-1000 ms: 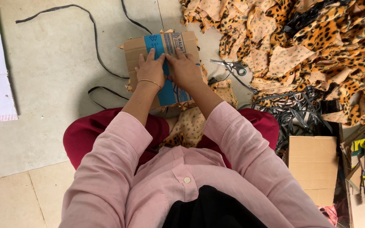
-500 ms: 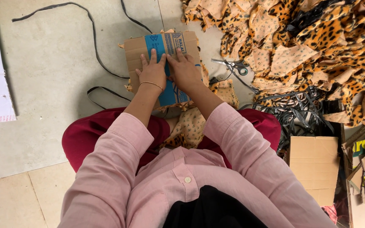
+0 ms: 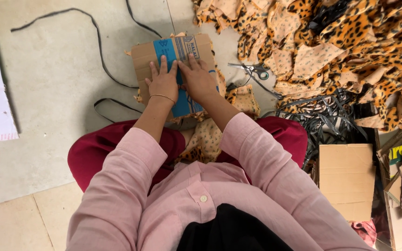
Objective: The person organizes and stacks small scraps of leopard-print fabric by hand on a piece of cardboard, then uses scissors to trim the edges of one stack.
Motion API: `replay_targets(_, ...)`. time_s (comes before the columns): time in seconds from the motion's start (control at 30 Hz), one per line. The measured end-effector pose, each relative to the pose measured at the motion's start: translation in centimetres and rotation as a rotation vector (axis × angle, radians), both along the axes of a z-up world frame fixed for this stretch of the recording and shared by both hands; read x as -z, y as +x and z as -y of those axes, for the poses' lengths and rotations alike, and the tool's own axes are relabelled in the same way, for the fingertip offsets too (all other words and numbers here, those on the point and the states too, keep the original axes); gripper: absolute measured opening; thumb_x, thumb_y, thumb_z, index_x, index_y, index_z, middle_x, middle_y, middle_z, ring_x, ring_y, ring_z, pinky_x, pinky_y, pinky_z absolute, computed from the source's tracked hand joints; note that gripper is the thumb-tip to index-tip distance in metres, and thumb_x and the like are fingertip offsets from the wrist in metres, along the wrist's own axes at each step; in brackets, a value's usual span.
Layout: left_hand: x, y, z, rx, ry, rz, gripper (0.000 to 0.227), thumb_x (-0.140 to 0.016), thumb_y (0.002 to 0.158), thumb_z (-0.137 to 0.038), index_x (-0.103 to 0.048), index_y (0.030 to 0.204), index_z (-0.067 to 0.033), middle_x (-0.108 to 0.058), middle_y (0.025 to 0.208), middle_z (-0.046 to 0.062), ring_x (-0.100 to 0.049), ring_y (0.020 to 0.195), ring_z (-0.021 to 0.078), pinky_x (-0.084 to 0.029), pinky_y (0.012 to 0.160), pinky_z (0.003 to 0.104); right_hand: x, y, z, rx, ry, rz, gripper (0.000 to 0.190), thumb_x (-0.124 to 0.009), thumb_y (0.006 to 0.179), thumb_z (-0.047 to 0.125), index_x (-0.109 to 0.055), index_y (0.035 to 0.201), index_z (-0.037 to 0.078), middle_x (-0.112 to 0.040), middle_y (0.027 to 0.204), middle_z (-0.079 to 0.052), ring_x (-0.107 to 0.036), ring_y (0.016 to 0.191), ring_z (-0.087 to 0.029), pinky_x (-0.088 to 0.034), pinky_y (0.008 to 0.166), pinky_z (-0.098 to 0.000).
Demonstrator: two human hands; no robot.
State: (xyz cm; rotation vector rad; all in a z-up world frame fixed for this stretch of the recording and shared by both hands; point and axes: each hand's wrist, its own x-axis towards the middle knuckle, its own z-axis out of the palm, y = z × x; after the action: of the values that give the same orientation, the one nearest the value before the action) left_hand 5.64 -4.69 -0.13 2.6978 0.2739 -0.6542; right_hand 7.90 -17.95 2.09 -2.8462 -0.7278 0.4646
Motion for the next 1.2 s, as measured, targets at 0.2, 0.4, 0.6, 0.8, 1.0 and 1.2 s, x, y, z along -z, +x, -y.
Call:
replay_targets(0.2, 0.9, 0.4, -0.3, 0.009, 0.014, 0.011, 0.078, -0.064, 0.1, -0.01, -0.027, 0.165, -0.0301, -0.004, 0.173, 0.004, -0.003, 0.155, 0.0431, -0.024, 0.116, 0.074, 0.4, 0.2, 0.2, 0.006, 0.036, -0.006, 0.075, -0.079, 0.096, 0.028, -0.04, 0.159, 0.016, -0.026, 0.163, -0.026, -0.035, 0.143, -0.052, -0.058, 0.108, -0.0497)
replay_targets(0.4, -1.5, 0.5, 0.2, 0.042, 0.063, 0.028, 0.073, -0.064, 0.096, -0.009, -0.035, 0.161, -0.0273, -0.012, 0.171, 0.008, -0.013, 0.153, 0.0468, -0.034, 0.11, 0.077, -1.7, 0.1, 0.5, 0.01, 0.092, -0.009, 0.07, -0.08, 0.093, 0.026, -0.047, 0.154, 0.015, -0.034, 0.159, -0.025, -0.042, 0.139, -0.049, -0.061, 0.103, -0.0499)
replay_targets(0.6, -6.1, 1.2, 2.2, 0.12, 0.15, 0.172, 0.044, -0.061, 0.093, -0.018, -0.062, 0.137, -0.0169, -0.031, 0.163, 0.016, -0.026, 0.147, 0.0507, -0.032, 0.106, 0.077, 0.5, 2.9, 2.2, 0.086, 0.179, -0.032, 0.055, -0.077, 0.093, 0.029, -0.058, 0.144, 0.021, -0.049, 0.149, -0.018, -0.054, 0.13, -0.044, -0.062, 0.097, -0.0483)
replay_targets(0.8, -4.2, 6.3, 6.8, 0.274, 0.024, 0.439, 0.062, -0.079, 0.079, -0.039, -0.064, 0.136, -0.0213, -0.044, 0.153, 0.016, -0.045, 0.137, 0.0434, -0.047, 0.104, 0.059, -1.4, 8.5, 11.1, 0.325, 0.436, 0.235, 0.038, -0.073, 0.092, 0.024, -0.071, 0.129, 0.015, -0.07, 0.12, -0.013, -0.069, 0.111, -0.036, -0.061, 0.092, -0.0431)
replay_targets(1.0, -2.7, 10.0, 12.0, 0.375, -0.236, 0.444, 0.059, -0.074, 0.086, -0.026, -0.059, 0.142, -0.0128, -0.042, 0.153, 0.023, -0.05, 0.135, 0.0459, -0.049, 0.106, 0.056, -2.0, 13.8, 18.7, 0.588, 0.107, 0.169, 0.037, -0.068, 0.098, 0.014, -0.07, 0.133, 0.003, -0.036, 0.159, -0.021, -0.042, 0.138, -0.047, -0.051, 0.11, -0.0518)
replay_targets(1.2, -1.1, 12.3, 14.8, 0.415, -0.23, 0.351, 0.056, -0.071, 0.091, -0.03, -0.057, 0.144, -0.0183, -0.042, 0.152, 0.019, -0.052, 0.132, 0.0464, -0.058, 0.096, 0.054, 4.4, 16.4, 23.5, 0.518, -0.057, 0.321, 0.018, -0.066, 0.096, 0.006, -0.074, 0.112, 0.009, -0.052, 0.14, -0.008, -0.023, 0.149, -0.04, -0.021, 0.119, -0.0609)
